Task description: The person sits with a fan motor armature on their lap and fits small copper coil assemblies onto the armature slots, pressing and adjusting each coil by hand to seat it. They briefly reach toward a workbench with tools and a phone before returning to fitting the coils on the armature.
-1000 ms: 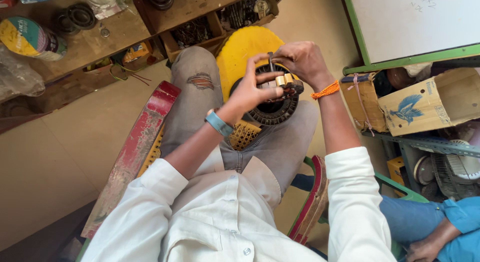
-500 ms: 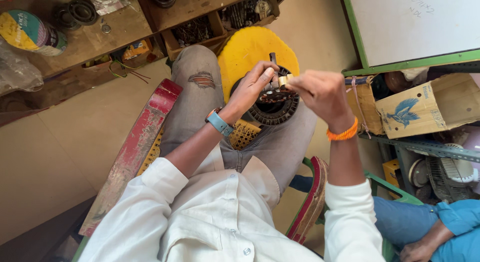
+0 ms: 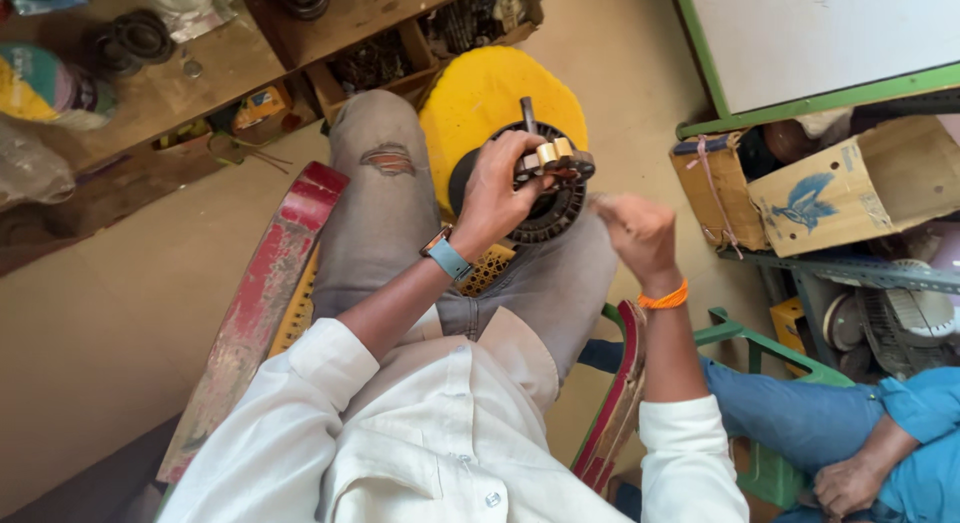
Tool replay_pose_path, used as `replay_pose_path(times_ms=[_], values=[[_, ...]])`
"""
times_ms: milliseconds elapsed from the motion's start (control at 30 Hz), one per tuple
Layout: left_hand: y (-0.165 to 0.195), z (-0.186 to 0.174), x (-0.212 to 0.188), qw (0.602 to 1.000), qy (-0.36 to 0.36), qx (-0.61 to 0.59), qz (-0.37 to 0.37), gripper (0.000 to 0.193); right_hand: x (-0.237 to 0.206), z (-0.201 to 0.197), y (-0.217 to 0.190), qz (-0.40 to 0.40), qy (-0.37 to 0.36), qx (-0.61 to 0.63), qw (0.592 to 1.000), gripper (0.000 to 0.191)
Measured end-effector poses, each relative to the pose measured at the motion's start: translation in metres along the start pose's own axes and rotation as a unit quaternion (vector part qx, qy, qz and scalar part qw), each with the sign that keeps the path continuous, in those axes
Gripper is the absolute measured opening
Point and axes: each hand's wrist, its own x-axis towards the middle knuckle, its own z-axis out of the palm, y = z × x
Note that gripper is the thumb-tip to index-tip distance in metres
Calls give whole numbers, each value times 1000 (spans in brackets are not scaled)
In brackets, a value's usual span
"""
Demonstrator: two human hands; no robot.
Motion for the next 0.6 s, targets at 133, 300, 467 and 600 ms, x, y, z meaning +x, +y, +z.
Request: replay_pose_path(times_ms=[133,300,467,600], values=[[-1,7,-4,999,25,3,-32,34,34,-23,-1,-7,34,47,998,7],[-1,9,-5,999,33,16,-35,34,82,-31,-16,-90,10,5,996,8],[-4,11,-5,998,37,18,-46,34,114,-23,-9,-133,-22,21,991,8],[-8,14,-6,998,29,20,-50,37,125,0,14,-117,-83,0,990,8]])
